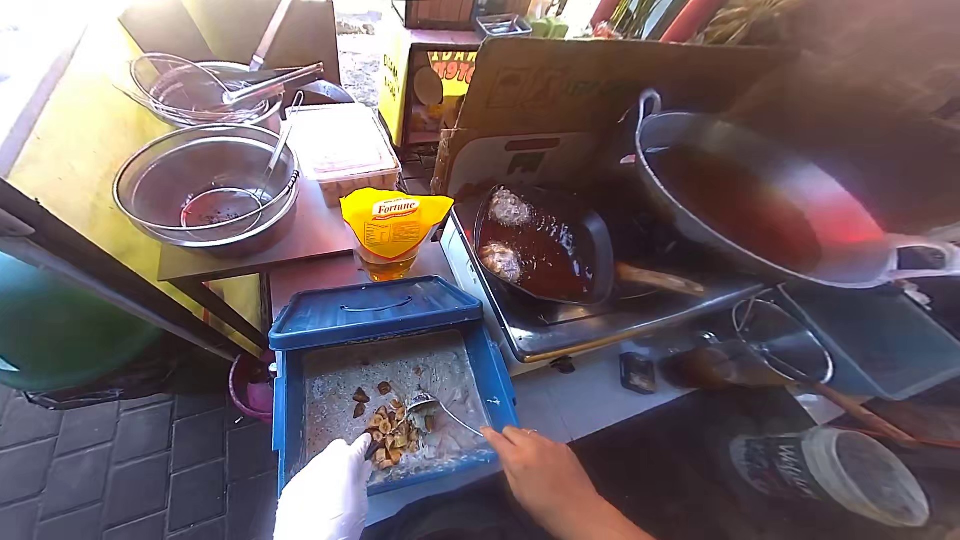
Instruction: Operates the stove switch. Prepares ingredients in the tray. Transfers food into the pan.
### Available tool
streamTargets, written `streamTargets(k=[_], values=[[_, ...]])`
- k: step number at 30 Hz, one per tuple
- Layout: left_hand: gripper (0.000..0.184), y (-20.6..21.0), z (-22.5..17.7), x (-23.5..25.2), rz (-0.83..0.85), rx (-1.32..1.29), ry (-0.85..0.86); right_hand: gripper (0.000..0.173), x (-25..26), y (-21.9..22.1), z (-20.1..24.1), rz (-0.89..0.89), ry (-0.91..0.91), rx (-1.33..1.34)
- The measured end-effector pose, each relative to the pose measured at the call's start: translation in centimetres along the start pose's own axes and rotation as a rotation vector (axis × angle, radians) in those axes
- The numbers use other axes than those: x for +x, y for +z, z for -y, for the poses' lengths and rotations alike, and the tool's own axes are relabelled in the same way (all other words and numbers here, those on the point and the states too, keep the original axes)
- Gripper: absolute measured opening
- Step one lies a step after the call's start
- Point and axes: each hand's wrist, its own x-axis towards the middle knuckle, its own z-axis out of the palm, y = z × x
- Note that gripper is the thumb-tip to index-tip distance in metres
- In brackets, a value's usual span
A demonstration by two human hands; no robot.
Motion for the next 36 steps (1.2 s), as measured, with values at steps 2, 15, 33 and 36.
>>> streamTargets(k=[2,15,33,36], values=[[0.038,0.7,-0.2,0.9,0.06,0.033,-0.009,0.038,0.4,-0.1,-0.1,-0.002,-0.004,-0.021],[0.037,0.1,-1.2,-0.4,0.107,0.078,0.003,0.044,8.1,-1.3,1.6,0.538,0.001,-0.03],[0.039,-2.0,2.2,-4.1,-0.018,-0.025,-0.106,0.037,-1.6,-1.8,-1.3,-0.155,-0.061,0.059],[0.038,-1.2,1.4,-2.2,-0.045,-0.046,-0.092,0.034,-3.2,-1.4,-1.9,-0.105,-0.112,0.08]])
